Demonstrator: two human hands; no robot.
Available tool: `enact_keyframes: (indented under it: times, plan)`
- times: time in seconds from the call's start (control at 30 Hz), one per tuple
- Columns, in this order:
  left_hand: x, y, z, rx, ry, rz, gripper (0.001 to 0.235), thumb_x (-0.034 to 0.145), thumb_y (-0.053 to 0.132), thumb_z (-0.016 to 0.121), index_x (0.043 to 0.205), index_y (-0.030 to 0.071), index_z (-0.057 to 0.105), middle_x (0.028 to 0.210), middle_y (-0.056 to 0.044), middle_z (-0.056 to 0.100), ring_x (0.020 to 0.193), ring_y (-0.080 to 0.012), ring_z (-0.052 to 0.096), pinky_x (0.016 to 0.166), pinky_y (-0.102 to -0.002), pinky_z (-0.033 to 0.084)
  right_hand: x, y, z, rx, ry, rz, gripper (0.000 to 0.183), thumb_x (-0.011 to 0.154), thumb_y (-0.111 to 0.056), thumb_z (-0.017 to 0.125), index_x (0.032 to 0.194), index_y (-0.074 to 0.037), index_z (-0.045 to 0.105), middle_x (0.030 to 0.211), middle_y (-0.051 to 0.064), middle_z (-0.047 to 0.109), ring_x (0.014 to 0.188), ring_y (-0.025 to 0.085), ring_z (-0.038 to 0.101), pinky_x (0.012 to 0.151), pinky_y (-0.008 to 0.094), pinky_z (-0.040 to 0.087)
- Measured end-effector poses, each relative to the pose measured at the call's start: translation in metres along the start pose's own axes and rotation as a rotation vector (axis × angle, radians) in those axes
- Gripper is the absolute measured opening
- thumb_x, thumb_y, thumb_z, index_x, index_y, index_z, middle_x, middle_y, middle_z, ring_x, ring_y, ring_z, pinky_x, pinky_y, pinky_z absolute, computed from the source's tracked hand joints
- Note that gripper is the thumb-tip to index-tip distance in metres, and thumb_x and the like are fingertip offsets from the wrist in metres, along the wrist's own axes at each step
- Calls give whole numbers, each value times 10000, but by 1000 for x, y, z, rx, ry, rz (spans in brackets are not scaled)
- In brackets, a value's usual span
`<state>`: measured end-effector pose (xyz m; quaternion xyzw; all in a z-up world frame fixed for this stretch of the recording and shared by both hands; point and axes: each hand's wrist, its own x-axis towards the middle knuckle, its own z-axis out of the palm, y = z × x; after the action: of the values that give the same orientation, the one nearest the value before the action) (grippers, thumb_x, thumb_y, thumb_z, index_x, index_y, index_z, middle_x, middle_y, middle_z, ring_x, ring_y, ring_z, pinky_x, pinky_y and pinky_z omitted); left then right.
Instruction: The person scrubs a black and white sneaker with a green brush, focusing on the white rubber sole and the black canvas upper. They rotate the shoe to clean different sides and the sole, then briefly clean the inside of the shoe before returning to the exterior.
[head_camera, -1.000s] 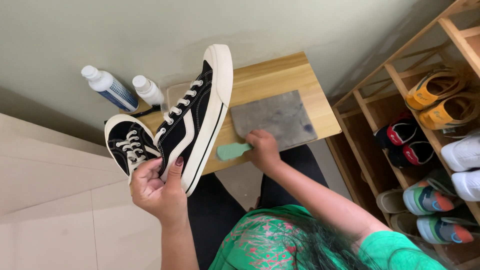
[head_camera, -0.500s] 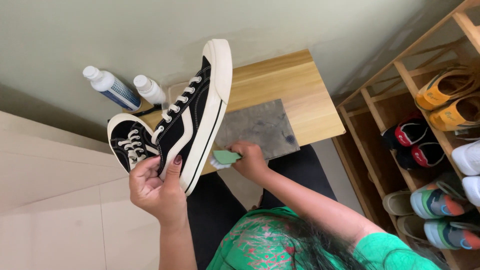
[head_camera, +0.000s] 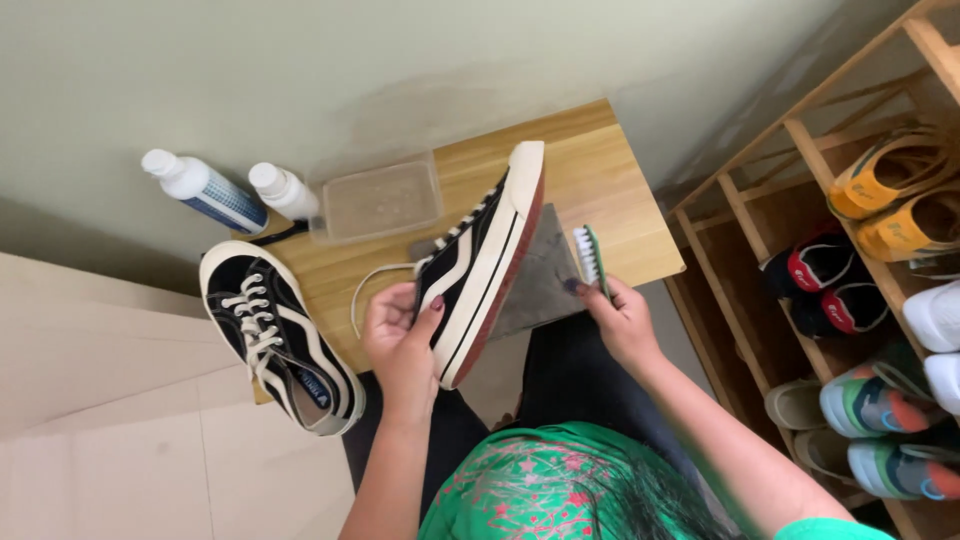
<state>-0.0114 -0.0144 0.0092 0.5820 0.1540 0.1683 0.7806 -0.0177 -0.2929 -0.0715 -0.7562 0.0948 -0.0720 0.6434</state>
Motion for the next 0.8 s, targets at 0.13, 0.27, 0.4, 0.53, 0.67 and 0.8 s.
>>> enact_keyframes:
  times: [0.13,0.27,0.4,0.53,0.67,0.8]
  plan:
    - [13,-26,12,44,-72,-93,423,820,-36,805,1196,56,635,867,-29,588,809,-96,608,765,-214,523,0,6,-2,34,9,-25,438,1090,-388,482,844,-75,663,488,17,432,452,149,469,531,263,401]
    - [18,-28,14,196,-77,-113,310,883,10,756,1174,70,666,890,-39,605,828,-91,597,752,-224,513,2,-26,16,-36,47,-46,335,1112,-322,461,1006,-122,708,560,5,442,552,127,454,585,264,416]
    - [20,-27,11,240,-110,-98,310,879,25,772,1169,89,683,873,-43,632,802,-93,625,722,-228,529,2,-57,31,-113,49,-91,229,1081,-271,538,1087,-191,753,605,9,509,669,105,471,672,271,461]
    - [29,-13,6,217,-149,-64,387,852,-49,763,1201,90,667,845,-33,601,742,-88,622,685,-205,537,5,-65,31,-18,63,-157,223,1085,-237,541,1089,-142,743,577,16,470,608,109,449,604,262,437]
    - [33,-14,-2,287,-173,-6,334,878,8,760,1190,97,683,863,-46,611,745,-100,627,680,-230,547,13,-59,25,66,63,-200,194,1093,-182,541,1142,-81,700,575,7,479,577,100,473,575,233,427]
    - [24,-9,2,506,-170,97,195,923,104,742,1115,131,756,976,-59,665,957,-178,691,894,-339,565,21,-35,25,192,-7,-208,183,1102,-130,513,1170,-47,660,615,51,545,548,135,579,558,246,475]
